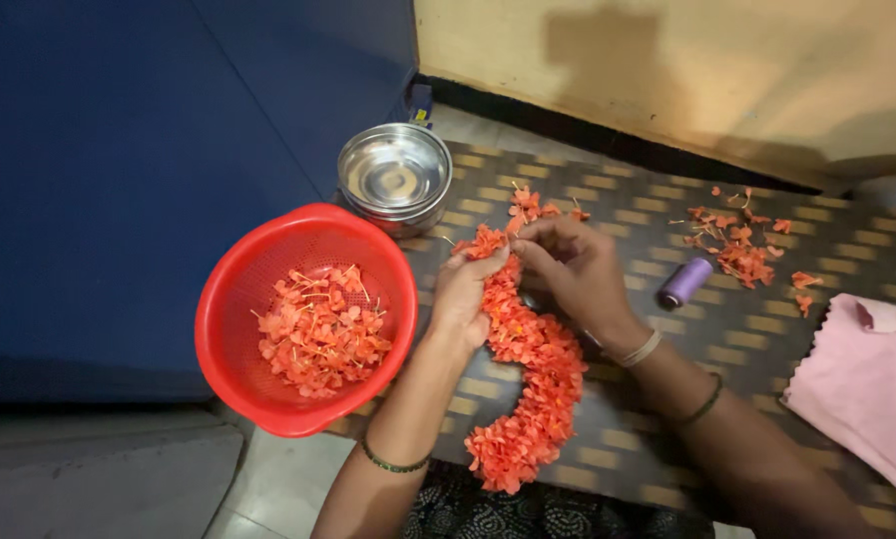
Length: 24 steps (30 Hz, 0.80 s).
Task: The person strings orange flowers onto a needle and thread to create a garland. They pick individual flowers from a red colander and the table, thread them one by one, and pull the thread through to extend the garland.
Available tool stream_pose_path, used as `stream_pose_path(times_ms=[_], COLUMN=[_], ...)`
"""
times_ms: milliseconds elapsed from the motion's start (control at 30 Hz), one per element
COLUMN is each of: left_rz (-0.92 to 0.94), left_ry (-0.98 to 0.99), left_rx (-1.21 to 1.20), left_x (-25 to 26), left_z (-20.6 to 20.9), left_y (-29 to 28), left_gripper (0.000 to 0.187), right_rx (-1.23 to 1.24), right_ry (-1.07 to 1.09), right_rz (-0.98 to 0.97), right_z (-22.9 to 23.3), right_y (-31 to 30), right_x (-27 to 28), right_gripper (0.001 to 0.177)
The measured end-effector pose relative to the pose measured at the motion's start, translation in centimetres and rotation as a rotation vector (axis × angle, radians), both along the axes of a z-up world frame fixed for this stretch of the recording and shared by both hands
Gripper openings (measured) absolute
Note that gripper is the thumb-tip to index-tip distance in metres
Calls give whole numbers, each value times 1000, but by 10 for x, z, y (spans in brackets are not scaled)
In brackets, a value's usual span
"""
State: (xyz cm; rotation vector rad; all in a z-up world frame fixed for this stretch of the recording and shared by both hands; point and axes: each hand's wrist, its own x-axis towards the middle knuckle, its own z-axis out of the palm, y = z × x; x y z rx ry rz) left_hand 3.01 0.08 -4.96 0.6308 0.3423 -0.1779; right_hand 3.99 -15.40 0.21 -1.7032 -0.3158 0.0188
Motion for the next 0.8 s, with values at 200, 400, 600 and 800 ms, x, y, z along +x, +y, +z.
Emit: stream_pose_path(times_ms=[200,400,600,800], left_rz=[91,69,-62,-102], left_ry=[-16,-112,-103,-51], left_rx=[59,227,234,190], left_x=[4,9,4,5], left_z=[-9,-30,-19,-7], left_y=[-1,-6,-7,1], left_gripper=[24,24,23,22], right_rx=[-140,-229,-565,-797], right_ry=[-190,-239,-334,-651], right_rz=[19,194,66,347], right_z=[15,18,29,13], right_y=[5,-14,-85,-86], right_x=[-7,0,77,115], right_gripper=[16,12,27,24])
